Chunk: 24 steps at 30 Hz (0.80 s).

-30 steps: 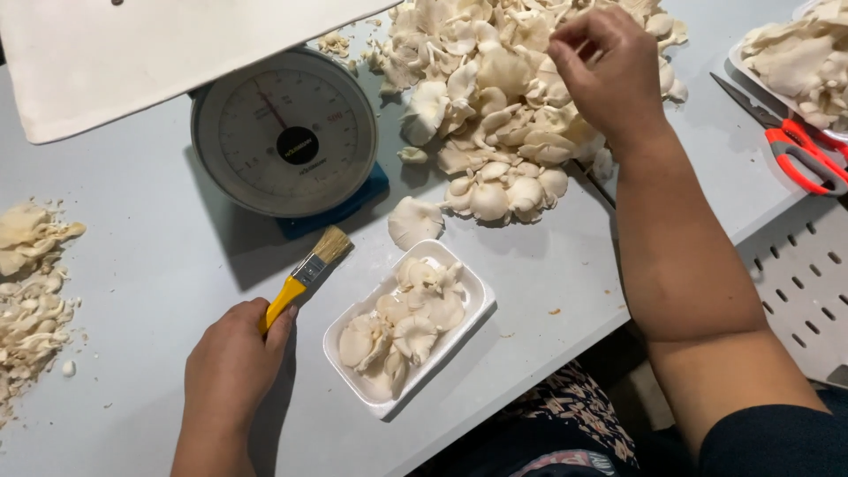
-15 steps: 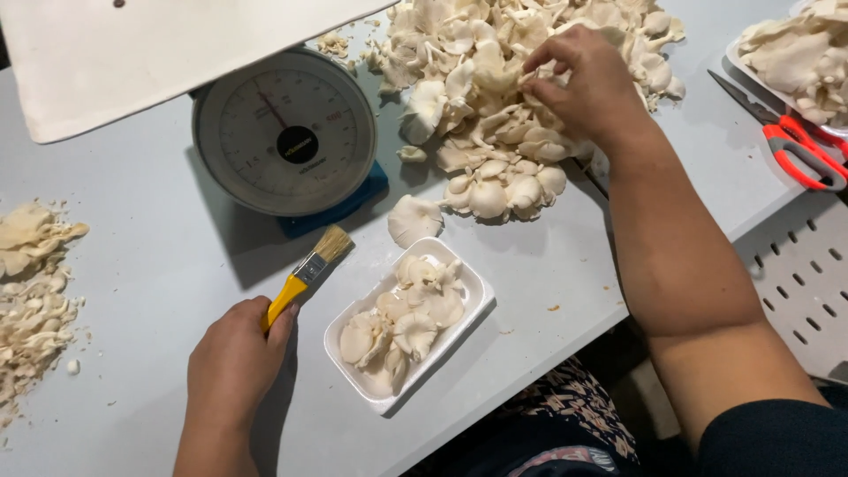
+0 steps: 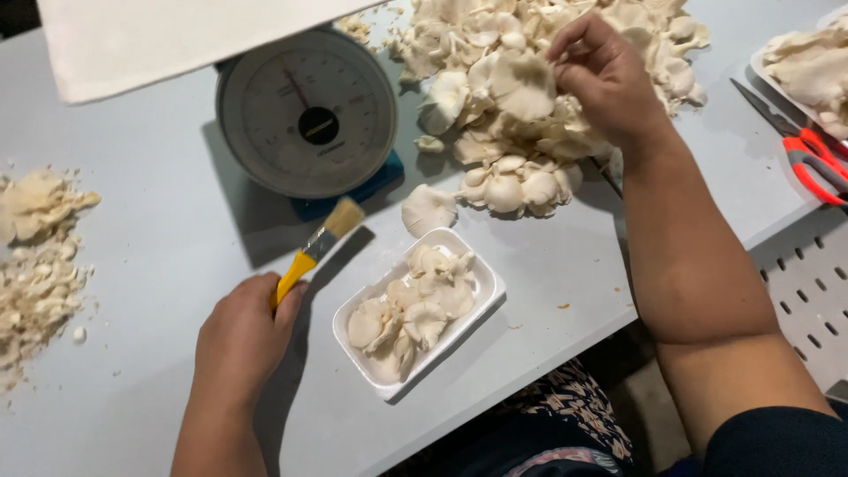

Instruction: The person picks oyster mushrooms from a pile on the table and places them into a white styrofoam tray. They hold a yellow-handled brush in the left hand but do not use it during the clip. The tray gradually fills with mushroom pieces.

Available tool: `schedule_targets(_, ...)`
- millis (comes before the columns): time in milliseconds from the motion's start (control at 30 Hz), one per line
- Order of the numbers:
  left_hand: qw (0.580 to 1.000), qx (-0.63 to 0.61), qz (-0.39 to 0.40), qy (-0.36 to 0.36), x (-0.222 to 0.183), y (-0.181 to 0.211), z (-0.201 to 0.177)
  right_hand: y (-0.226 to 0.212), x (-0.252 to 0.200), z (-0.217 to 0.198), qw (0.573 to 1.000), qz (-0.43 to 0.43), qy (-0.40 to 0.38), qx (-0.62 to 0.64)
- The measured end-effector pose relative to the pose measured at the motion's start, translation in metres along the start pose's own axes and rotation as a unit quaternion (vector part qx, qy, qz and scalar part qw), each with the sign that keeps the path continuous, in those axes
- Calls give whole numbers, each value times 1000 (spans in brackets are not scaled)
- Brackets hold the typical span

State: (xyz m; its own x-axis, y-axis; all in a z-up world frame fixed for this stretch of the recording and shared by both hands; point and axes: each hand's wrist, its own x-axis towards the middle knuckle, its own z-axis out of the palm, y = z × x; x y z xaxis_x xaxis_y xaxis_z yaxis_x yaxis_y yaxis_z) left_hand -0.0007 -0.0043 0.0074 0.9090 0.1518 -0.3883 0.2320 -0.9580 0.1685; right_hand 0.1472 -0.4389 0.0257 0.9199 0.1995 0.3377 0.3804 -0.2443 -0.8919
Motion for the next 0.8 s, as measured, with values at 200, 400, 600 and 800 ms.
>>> schedule_targets(200,980,-144,120,67,-9,9,14,-18,-14,69,990,-31,-138,-17)
schedule_targets(400,979,-115,162,31,-27,29,2,-44,-45,138,978,-81,-185,-54)
schedule_targets(600,993,-79,59,67,-14,-2,-5,-31,-40,131,988,-48,-127,73)
schedule_targets(800,980,-124,139,63,-19,13,-4,-36,-42,139,989,-102,-100,-28)
